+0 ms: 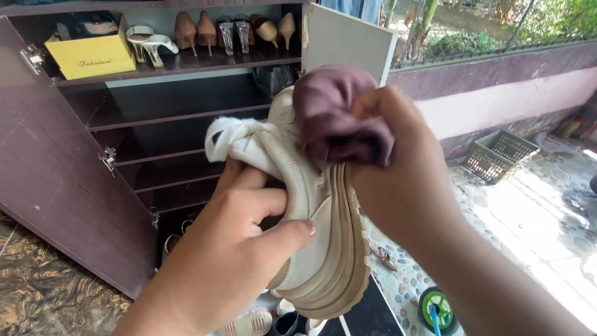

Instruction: Cleaning a white sneaker using a cloth in front of a shoe cabinet.

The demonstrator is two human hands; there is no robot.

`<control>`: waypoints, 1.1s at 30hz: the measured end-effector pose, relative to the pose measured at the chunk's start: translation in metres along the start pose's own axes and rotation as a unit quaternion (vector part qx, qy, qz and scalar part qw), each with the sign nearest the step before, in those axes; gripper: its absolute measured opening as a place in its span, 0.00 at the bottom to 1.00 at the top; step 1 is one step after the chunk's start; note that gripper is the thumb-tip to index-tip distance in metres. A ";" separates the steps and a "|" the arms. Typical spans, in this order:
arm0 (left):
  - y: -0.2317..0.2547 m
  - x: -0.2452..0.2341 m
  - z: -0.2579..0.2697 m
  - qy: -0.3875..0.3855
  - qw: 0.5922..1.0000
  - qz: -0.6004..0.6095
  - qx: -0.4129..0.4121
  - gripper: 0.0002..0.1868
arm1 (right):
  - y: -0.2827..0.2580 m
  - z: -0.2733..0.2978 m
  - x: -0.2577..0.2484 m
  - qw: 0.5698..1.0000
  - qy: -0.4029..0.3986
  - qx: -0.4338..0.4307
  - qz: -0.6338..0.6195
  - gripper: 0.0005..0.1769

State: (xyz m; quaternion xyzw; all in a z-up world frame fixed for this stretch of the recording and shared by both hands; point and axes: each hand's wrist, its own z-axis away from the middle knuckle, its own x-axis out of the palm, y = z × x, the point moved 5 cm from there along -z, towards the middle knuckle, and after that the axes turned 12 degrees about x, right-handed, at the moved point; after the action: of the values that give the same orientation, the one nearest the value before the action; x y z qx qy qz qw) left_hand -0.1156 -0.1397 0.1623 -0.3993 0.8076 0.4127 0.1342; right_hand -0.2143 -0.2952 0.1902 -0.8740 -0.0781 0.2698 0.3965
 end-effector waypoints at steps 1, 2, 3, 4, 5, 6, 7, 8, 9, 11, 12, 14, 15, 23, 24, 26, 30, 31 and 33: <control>-0.002 -0.001 0.001 0.004 1.000 -0.002 0.002 0.13 | -0.007 0.003 0.000 1.000 0.000 -0.005 0.000 0.20; -0.006 -0.004 0.002 0.025 1.000 0.012 0.001 0.13 | -0.014 0.008 0.002 0.999 -0.018 -0.031 0.002 0.21; -0.009 -0.006 0.002 0.047 0.999 0.026 0.001 0.15 | -0.022 0.012 0.004 0.998 -0.037 -0.057 0.003 0.22; -0.010 -0.010 0.001 0.048 0.999 0.024 -0.001 0.15 | -0.023 0.012 0.006 0.998 -0.038 -0.058 0.002 0.22; -0.011 -0.014 -0.001 0.048 0.999 0.004 0.002 0.15 | -0.023 0.012 0.010 0.997 -0.055 -0.054 -0.007 0.22; -0.012 -0.019 -0.004 0.051 0.999 -0.019 0.005 0.15 | -0.024 0.010 0.013 0.996 -0.072 -0.054 -0.016 0.22; -0.012 -0.022 -0.006 0.055 0.998 -0.022 0.005 0.15 | -0.021 0.002 0.014 0.995 -0.075 -0.059 -0.017 0.22; -0.011 -0.025 -0.008 0.058 0.998 -0.037 0.007 0.15 | -0.017 -0.005 0.016 0.993 -0.092 -0.062 -0.039 0.21; -0.010 -0.027 -0.011 0.060 0.997 -0.052 0.009 0.15 | -0.014 -0.012 0.018 0.990 -0.108 -0.066 -0.061 0.21; -0.008 -0.023 -0.016 0.051 0.997 -0.055 0.023 0.13 | 0.000 -0.043 0.020 0.988 -0.123 -0.050 -0.079 0.21; -0.006 -0.020 -0.018 0.047 0.997 -0.057 0.036 0.12 | 0.007 -0.059 0.022 0.985 -0.141 -0.037 -0.095 0.20; -0.015 -0.015 -0.017 0.040 0.999 -0.033 -0.015 0.12 | 0.007 -0.073 0.024 0.984 -0.146 -0.024 -0.097 0.20; -0.022 -0.012 -0.015 0.029 0.997 -0.010 -0.066 0.12 | 0.008 -0.079 0.026 0.984 -0.149 -0.010 -0.101 0.20; -0.039 -0.046 0.006 0.064 0.995 -0.078 -0.014 0.12 | -0.013 -0.025 0.043 0.969 -0.206 -0.073 -0.116 0.19; -0.037 -0.048 0.012 0.062 0.992 -0.109 -0.009 0.13 | -0.010 -0.022 0.048 0.960 -0.231 -0.060 -0.143 0.19; -0.036 -0.047 0.019 0.064 0.991 -0.070 -0.097 0.13 | -0.004 -0.030 0.056 0.958 -0.231 -0.072 -0.153 0.20; -0.036 -0.038 0.020 0.051 0.989 -0.006 -0.141 0.13 | 0.001 -0.046 0.063 0.973 -0.174 -0.069 -0.135 0.22; -0.037 -0.035 0.022 0.051 0.989 -0.005 -0.140 0.13 | 0.000 -0.041 0.062 0.973 -0.174 -0.068 -0.134 0.22; -0.038 -0.029 0.029 0.040 0.991 0.018 -0.127 0.14 | -0.003 -0.029 0.062 0.981 -0.157 -0.074 -0.082 0.26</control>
State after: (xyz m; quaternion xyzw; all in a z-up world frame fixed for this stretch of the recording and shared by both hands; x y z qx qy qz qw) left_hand -0.0715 -0.1146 0.1392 -0.4141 0.7605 0.4983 0.0426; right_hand -0.1463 -0.2907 0.1830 -0.8384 -0.2301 0.3639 0.3342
